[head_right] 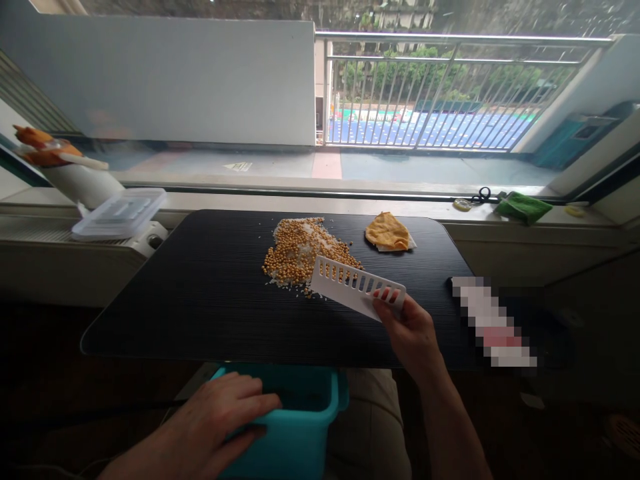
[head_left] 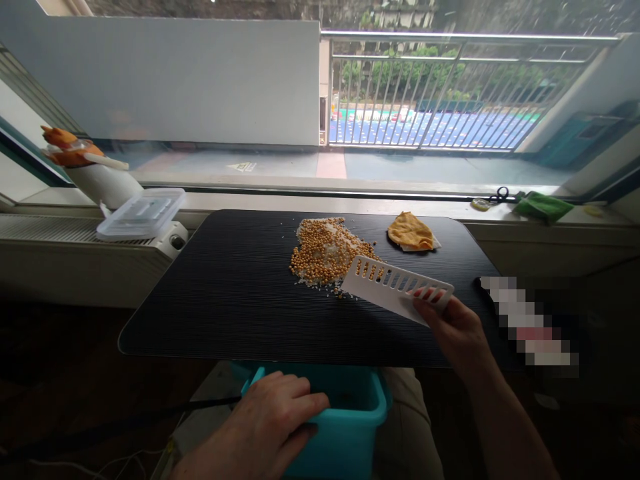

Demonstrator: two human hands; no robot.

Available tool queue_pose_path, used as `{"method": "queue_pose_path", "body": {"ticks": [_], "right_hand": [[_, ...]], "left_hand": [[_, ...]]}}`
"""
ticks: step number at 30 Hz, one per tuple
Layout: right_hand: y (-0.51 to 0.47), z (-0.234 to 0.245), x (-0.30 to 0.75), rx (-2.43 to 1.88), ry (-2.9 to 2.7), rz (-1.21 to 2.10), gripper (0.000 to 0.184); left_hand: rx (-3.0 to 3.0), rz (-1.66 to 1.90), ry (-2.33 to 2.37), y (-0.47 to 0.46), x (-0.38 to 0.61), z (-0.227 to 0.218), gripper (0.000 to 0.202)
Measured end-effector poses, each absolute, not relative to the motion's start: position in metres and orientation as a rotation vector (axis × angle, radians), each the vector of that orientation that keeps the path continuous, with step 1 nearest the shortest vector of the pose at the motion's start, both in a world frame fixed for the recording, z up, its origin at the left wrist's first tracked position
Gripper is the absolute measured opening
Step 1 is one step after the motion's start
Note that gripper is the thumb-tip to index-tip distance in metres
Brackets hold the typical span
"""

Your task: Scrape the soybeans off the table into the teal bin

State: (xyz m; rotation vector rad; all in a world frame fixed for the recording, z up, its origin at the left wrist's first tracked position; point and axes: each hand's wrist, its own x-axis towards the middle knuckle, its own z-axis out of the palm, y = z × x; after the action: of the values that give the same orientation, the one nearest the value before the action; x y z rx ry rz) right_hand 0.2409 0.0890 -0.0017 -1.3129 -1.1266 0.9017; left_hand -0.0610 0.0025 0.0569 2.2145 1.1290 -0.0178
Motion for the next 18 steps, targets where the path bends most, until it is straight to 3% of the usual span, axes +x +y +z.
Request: {"method": "queue_pose_path", "body": {"ticks": [18], "right_hand": [[0.089, 0.011, 0.233, -1.3, -1.124, 0.976, 0.025]], "left_hand": [[2.231, 0.008, 1.134, -0.001, -0.065, 0.055, 0.028]]}}
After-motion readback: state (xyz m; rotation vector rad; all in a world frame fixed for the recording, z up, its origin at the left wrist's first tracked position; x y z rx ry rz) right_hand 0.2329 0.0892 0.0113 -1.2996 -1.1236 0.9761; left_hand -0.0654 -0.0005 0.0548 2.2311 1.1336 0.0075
